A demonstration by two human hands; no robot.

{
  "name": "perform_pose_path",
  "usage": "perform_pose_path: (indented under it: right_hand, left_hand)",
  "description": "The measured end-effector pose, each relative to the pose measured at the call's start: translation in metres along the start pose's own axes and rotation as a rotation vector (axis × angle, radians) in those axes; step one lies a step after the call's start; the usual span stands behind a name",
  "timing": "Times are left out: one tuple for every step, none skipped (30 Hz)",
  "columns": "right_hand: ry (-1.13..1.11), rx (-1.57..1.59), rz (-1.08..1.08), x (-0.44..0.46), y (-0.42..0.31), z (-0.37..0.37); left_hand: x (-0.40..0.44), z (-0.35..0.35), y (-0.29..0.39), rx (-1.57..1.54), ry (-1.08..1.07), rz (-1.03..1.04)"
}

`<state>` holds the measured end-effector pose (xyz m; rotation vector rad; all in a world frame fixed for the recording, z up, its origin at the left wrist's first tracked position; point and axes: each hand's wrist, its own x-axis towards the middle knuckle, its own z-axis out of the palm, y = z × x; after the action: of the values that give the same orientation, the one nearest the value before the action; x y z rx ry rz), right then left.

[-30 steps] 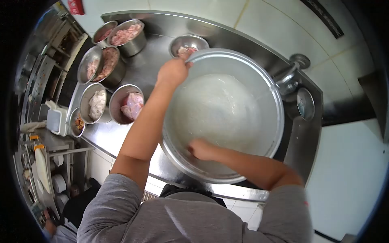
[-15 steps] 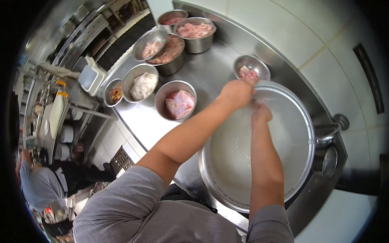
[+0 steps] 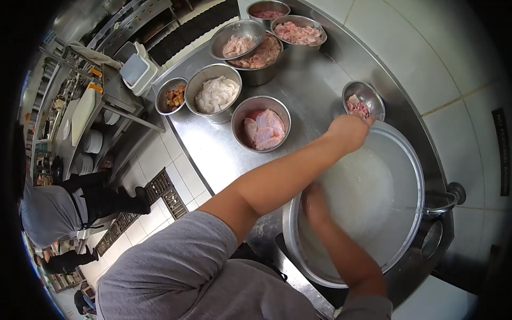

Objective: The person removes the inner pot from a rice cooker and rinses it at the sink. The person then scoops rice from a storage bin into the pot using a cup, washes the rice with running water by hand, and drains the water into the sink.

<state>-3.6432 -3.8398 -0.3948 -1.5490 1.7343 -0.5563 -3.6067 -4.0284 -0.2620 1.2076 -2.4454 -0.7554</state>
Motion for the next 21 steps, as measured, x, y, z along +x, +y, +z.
perform_pose_path:
  right_hand:
    - [-0.048,0.109,0.038,0.030,0.007,-0.008]
    - [0.088,-0.055,-0.166,0.049,-0.016,-0.037]
    - [0.131,0.275,-0.022,0.075,-0.019,-0.058]
    - [0.152,-0.610,0.018,0.121,0.065,-0.069]
    - [0.504,-0.654,-0.316,0.135,0.129,-0.088]
    - [0.431,-0.724,-0.043,0.121,0.127,-0.126]
    - [0.353,-0.652,0.165,0.100,0.137,-0.155]
    - [0.462,-0.760,0.111,0.077,0.177,-0.172]
    - [0.394,-0.771,0.230,0.049,0.184,-0.181]
    - [0.325,-0.780,0.349,0.018,0.191,-0.190]
    - [0.126,-1.152,0.236,-0.009,0.245,-0.180]
    - [-0.101,-1.506,0.110,-0.039,0.297,-0.169]
    - [0.123,-1.239,-0.043,-0.072,0.281,-0.151]
    - [0.338,-0.958,-0.188,-0.097,0.236,-0.114]
    - [0.217,-0.530,0.196,-0.100,0.154,-0.091]
    - [0.153,-0.601,-0.272,-0.114,0.160,-0.065]
    - [0.096,-0.424,-0.149,-0.106,0.103,-0.049]
    - [0.088,-0.084,0.116,-0.086,0.075,-0.022]
    - [0.079,0.263,0.368,-0.062,0.056,-0.009]
    - [0.149,0.173,0.222,-0.042,0.036,-0.016]
    - [0.220,0.086,0.078,-0.024,0.021,-0.027]
  left_hand:
    - [-0.001,0.002,0.002,-0.002,-0.006,0.000]
    - [0.000,0.001,0.001,0.011,-0.010,-0.004]
    - [0.001,-0.001,0.000,0.025,-0.014,-0.006]
    - [0.001,-0.001,0.000,0.025,-0.018,0.000]
    - [0.000,-0.001,-0.001,0.035,0.000,0.009]
    - [0.000,-0.001,0.000,0.041,0.018,0.022]
    - [0.001,0.000,0.000,0.031,0.011,0.037]
    - [0.003,0.001,-0.001,0.038,0.026,0.029]
    - [0.003,0.004,-0.001,0.039,0.036,0.022]
    - [0.004,0.006,-0.001,0.022,0.025,0.041]
    - [0.005,0.006,0.000,0.016,0.021,0.013]
    - [0.007,0.007,0.002,0.010,0.017,-0.016]
    - [0.008,0.008,0.006,-0.004,0.008,0.002]
    - [0.008,0.009,0.011,0.040,0.019,0.019]
    - [0.007,0.009,0.015,0.087,0.030,0.036]
    - [0.006,0.008,0.020,0.069,0.035,0.020]
    - [0.007,0.008,0.021,0.059,0.030,0.031]
    - [0.009,0.006,0.020,0.061,-0.015,0.012]
    - [0.007,0.003,0.018,0.069,-0.056,-0.009]
    - [0.003,0.000,0.014,0.077,-0.054,-0.001]
    - [-0.002,-0.004,0.009,0.082,-0.014,-0.009]
